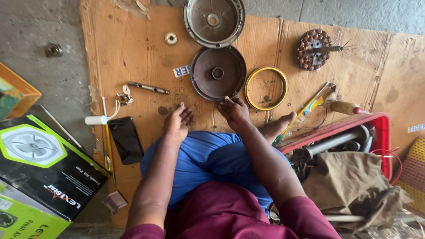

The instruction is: The person sits on the floor repairing an electric fan motor. They handle the rotor and bearing parts, fit a bearing into the motor housing, use a hammer to drive the shaft into the housing, and finally hold the armature winding and press the shaft assembly together by hand.

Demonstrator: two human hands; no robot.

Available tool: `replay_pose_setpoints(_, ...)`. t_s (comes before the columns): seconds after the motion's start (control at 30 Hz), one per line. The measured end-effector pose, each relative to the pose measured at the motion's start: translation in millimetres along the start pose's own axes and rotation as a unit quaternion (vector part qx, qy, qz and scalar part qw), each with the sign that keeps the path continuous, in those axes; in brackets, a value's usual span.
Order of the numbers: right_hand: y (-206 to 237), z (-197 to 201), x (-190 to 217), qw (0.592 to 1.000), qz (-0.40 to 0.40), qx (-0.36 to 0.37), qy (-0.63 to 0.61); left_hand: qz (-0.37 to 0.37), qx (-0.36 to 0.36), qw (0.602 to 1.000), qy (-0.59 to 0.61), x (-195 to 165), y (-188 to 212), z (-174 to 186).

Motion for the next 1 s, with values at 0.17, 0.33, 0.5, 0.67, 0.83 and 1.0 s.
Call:
replay_pose_setpoints(0.17, 8.5, 1.4, -5.8, 1.000, -0.004, 0.017, 0.003, 0.010, 0.000, 1.000, -0.002, 1.9, 3.3, 11.7)
replay_pose_setpoints(0.33, 32.3, 1.5, -16.5, 0.991, -0.051, -0.059, 0.108, 0.015, 0.007, 1.000, -0.005, 0.8, 11.2, 12.8)
replay_pose_setpoints(0.5, 35.1, 14.6, -28.5, 0.967, -0.070, -0.142, 0.200, 0.022, 0.009, 1.000, -0.009, 2.7, 13.3, 12.0)
replay_pose_setpoints(0.67, 19.9, 28.2, -30.1, 0.985, -0.007, -0.082, 0.149, -0.011, 0.008, 0.999, 0.048, -0.6, 16.7, 20.8)
replay_pose_setpoints(0.83, 21.7, 41.7, -20.7, 0.969, -0.004, -0.109, 0.222, -0.055, -0.054, 0.990, 0.115, -11.9, 24.1, 16.2)
replay_pose_setpoints(1.0, 32.7, 54.9, -0.3, 0.944, 0.062, -0.113, 0.304, -0.151, -0.011, 0.988, 0.031, -10.0, 25.3, 9.8)
Point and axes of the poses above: each hand's wrist, its own y-axis away from the middle knuckle, its own z-axis out of the back of the hand, x = y × z, the point moved 1 cm from there along -y, towards the middle knuckle, and after that the axes turned 7 degrees about -x, right-handed, at the moved point
